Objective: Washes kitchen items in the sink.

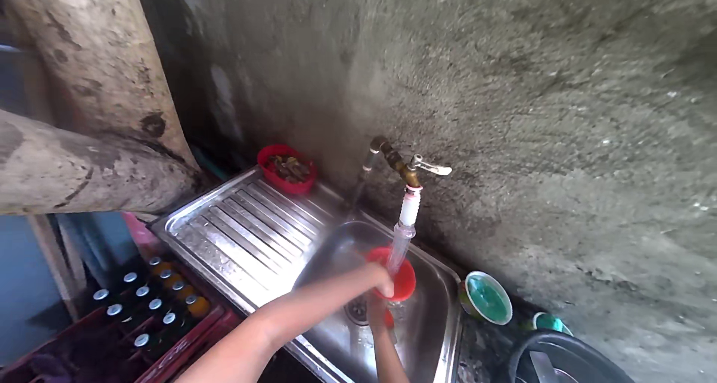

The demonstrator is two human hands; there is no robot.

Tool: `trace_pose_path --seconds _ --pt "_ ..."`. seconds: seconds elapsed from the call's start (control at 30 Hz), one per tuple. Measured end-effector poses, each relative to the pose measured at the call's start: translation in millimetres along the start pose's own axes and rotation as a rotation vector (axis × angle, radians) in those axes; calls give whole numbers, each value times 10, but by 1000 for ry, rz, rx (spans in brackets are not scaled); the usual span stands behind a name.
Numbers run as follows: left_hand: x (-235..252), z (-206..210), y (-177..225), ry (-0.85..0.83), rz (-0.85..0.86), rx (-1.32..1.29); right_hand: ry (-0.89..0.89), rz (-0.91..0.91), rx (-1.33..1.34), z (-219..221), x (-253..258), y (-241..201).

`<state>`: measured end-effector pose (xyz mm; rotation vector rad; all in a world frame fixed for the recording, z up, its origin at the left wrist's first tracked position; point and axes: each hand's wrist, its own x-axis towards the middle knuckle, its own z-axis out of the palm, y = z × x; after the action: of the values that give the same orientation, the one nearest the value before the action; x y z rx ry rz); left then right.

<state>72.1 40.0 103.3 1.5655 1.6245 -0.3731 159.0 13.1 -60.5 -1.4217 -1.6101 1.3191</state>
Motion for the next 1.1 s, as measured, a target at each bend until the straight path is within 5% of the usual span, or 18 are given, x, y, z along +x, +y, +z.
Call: trace_pose_path --seconds 0.13,0.27,0.37,0.53,0.67,0.77,0.9,1.1 --pt "79 95 -18 251 236 93 -125 144 -226 -49 43 -127" --pt "73 249 -135 1021 198 -146 -128 172 -318 -167 230 -62" --pt "-70 148 -132 773 -33 -277 -39 80 -130 -156 224 62" --pt "-62 22 -447 516 0 -320 -201 91 261 -252 86 -96" --pt "241 162 -1054 316 -13 -1013 -508 162 528 -813 25 -184" --pt "332 411 -1168 179 5 -1534 -336 181 526 -808 16 -399" --pt "327 812 -1097 236 14 -1698 96 245 493 -487 101 -679" --pt "501 1249 -1040 180 90 -2024 161 -93 390 65 256 -1081"
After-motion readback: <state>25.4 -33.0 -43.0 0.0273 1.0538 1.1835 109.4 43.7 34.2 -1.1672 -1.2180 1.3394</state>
